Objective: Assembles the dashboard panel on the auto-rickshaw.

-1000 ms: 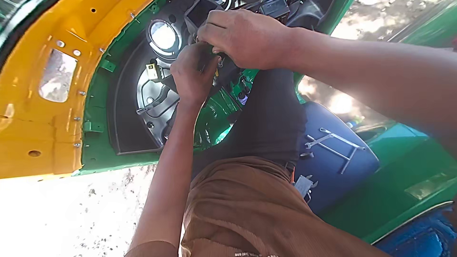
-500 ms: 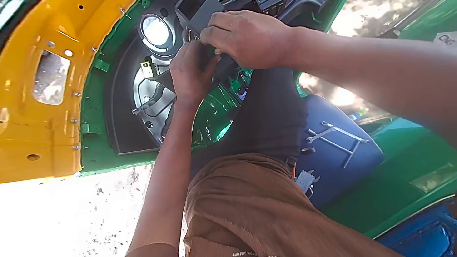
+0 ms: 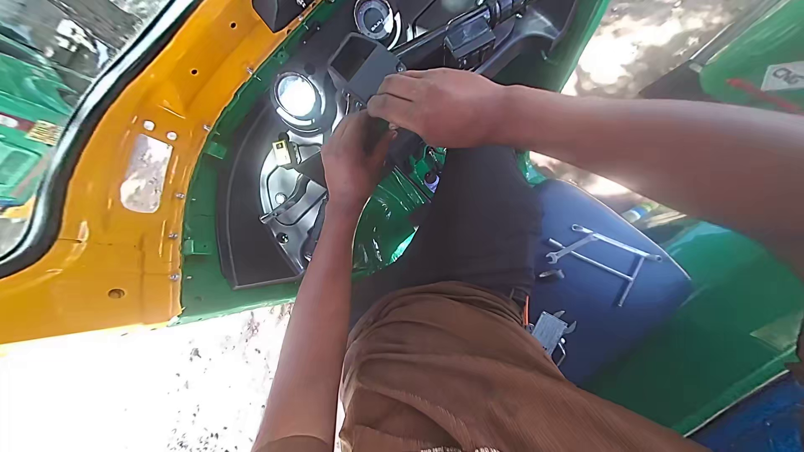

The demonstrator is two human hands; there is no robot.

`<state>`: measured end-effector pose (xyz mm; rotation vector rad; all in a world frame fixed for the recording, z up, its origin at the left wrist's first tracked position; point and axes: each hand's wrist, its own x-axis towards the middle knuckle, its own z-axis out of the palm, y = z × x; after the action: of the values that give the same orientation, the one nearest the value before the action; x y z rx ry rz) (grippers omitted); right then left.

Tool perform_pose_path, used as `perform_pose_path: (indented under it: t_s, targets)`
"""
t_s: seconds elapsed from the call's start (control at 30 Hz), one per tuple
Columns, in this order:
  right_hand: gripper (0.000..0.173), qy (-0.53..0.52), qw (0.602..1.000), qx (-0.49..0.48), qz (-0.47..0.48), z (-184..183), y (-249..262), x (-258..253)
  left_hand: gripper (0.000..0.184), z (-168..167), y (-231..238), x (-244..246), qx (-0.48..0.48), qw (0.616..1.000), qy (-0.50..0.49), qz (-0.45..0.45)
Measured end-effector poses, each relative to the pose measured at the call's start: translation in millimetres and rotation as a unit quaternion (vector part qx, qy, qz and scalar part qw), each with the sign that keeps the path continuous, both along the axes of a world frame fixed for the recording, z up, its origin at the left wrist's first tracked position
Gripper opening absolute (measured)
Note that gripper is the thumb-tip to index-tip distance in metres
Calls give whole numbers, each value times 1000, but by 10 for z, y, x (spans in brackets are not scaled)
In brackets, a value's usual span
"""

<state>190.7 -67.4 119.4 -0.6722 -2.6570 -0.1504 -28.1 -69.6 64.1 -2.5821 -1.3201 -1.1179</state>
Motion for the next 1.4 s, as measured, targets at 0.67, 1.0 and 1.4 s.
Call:
perform_pose_path:
  t_s: [0.67, 1.0, 1.4]
  targets:
    - [31, -3, 1000, 0, 3, -2, 19, 15, 32, -23, 49, -12, -17, 1000, -6, -5]
    - [31, -5, 1000, -4, 4, 2, 35, 18, 32, -19, 35, 6, -7, 1000, 0, 3]
    - [31, -12, 999, 5, 31, 35, 61, 3, 35, -40, 58, -11, -5, 1000, 1, 13]
